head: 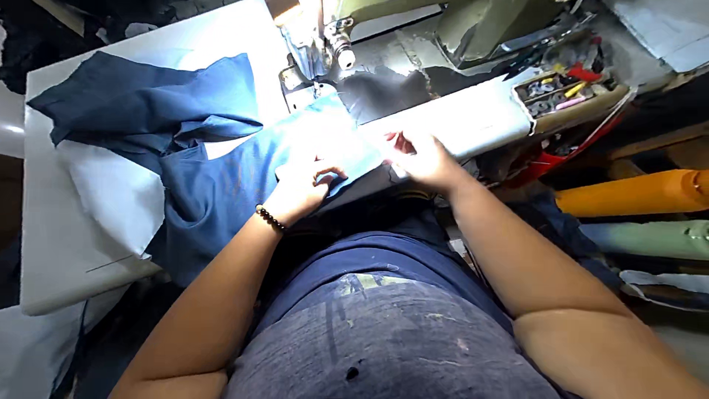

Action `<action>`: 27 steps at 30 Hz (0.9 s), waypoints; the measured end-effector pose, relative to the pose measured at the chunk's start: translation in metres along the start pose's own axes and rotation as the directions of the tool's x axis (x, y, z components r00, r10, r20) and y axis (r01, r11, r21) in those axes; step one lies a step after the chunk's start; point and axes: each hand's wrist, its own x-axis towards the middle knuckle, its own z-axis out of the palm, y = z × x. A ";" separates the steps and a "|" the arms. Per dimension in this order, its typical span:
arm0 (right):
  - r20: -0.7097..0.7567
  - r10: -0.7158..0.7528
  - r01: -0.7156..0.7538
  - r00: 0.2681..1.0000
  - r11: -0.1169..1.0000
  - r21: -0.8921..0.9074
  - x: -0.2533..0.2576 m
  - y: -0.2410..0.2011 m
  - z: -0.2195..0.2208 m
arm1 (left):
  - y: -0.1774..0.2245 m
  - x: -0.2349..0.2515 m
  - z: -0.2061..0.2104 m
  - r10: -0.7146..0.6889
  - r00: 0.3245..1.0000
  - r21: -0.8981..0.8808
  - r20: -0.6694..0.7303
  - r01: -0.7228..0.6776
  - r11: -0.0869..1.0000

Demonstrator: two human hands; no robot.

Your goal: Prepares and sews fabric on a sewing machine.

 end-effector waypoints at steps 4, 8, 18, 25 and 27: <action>0.031 -0.114 0.118 0.993 0.982 -0.147 -0.036 -0.005 0.007 | 0.013 0.011 0.003 -0.003 1.000 0.045 0.009 0.003 0.999; 0.009 -0.144 0.144 0.990 0.976 -0.165 -0.025 0.000 0.012 | 0.036 0.021 0.007 -0.030 0.999 0.092 0.010 0.029 0.995; 0.048 -0.356 0.356 0.933 0.900 -0.249 -0.038 0.025 -0.006 | 0.006 0.034 0.021 0.119 0.993 0.028 -0.006 -0.119 0.993; -0.427 0.145 -0.337 0.893 0.844 -0.417 -0.015 0.066 -0.145 | 0.016 -0.009 0.037 0.056 0.997 0.407 0.059 -0.075 0.911; -0.536 0.375 -0.603 0.757 0.717 -0.350 -0.002 0.078 -0.191 | 0.026 -0.015 0.040 0.011 0.997 0.444 0.075 -0.043 0.895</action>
